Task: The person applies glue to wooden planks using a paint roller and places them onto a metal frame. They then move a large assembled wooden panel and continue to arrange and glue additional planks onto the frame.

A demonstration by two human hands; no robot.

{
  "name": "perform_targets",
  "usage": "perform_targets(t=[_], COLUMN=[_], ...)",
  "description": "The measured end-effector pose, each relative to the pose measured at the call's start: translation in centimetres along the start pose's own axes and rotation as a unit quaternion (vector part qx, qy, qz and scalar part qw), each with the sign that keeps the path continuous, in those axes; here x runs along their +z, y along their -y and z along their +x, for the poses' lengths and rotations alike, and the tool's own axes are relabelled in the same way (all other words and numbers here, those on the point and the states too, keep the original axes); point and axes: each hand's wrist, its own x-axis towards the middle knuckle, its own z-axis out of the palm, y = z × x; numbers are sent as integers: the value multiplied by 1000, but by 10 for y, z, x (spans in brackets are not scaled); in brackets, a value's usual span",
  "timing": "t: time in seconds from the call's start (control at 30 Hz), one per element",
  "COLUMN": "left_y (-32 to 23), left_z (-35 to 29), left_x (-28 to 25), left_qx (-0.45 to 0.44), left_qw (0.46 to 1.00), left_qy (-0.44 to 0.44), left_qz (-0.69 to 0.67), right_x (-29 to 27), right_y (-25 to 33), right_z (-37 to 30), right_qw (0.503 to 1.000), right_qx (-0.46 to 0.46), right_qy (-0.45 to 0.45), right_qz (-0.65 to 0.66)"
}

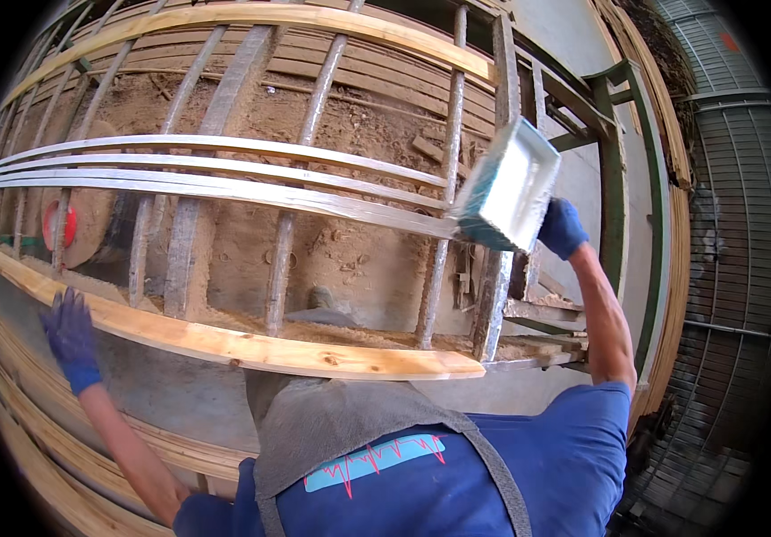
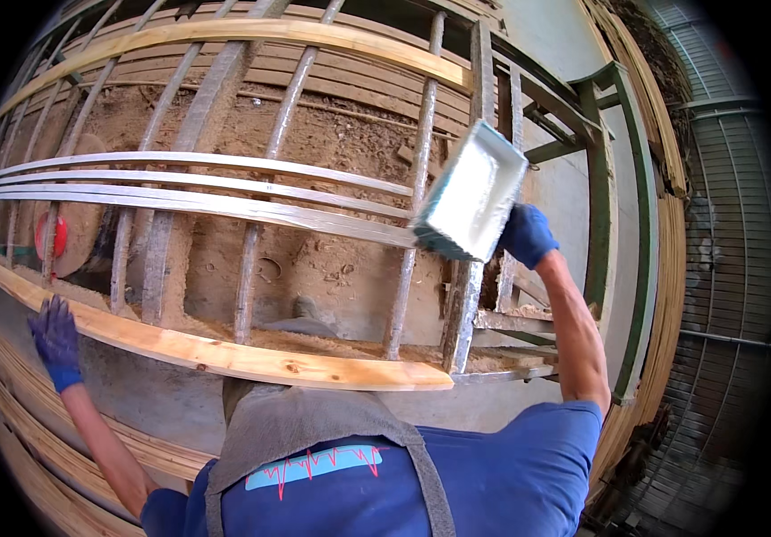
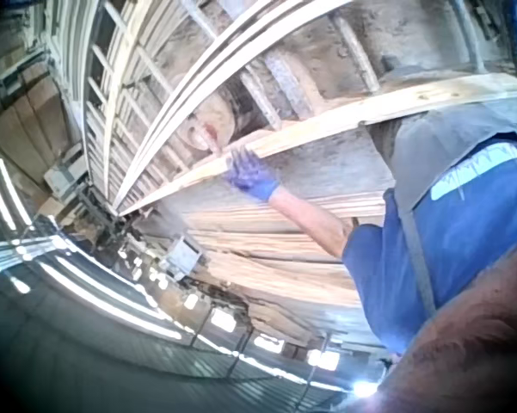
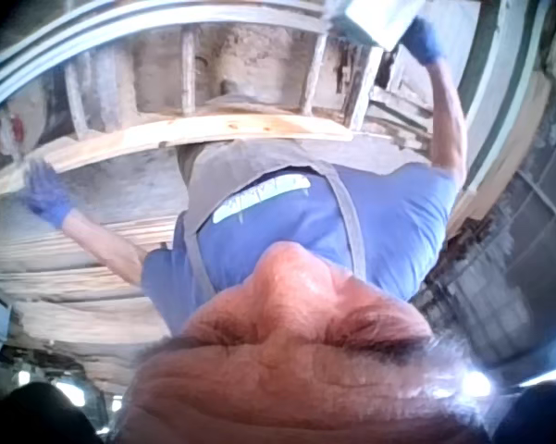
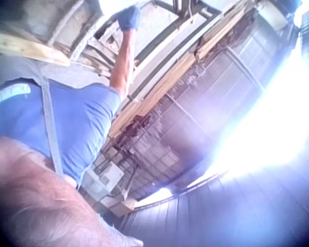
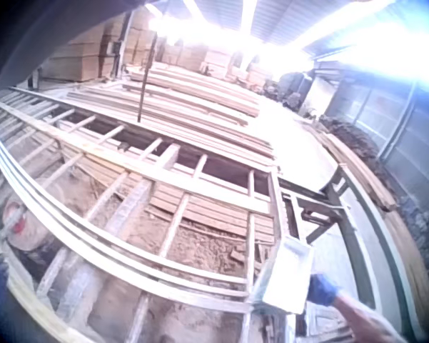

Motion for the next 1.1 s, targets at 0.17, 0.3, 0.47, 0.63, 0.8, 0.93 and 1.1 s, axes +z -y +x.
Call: perform_targets(t=[0.17, 0.3, 0.47, 0.63, 0.8, 0.93, 1.1], left_y=[-13, -7, -5, 25, 100, 132, 125], left_z=[-34, -7, -1, 16, 3, -46, -78], left_x=[-13, -48, -80, -217, -392, -354, -395], left_qx=[22, -9, 50, 41, -72, -190, -204], left_qw=[996, 998, 991, 985, 997, 928, 914], left_qy=[-77, -5, -14, -169, -8, -238, -204], left_qz=[-38, -63, 122, 18, -40, 215, 284], right_x=[16, 49, 31, 27, 53, 51, 28], right_y=[-16, 9, -8, -36, 5, 108, 274], right_z=[8, 63, 51, -32, -21, 24, 111], right_qw=[998, 993, 974, 985, 995, 989, 984], right_qx=[11, -49, -69, -92, -69, -80, -176], right_qy=[-36, -82, -106, -98, -21, -63, -25], right_qz=[41, 63, 189, 105, 62, 108, -1])
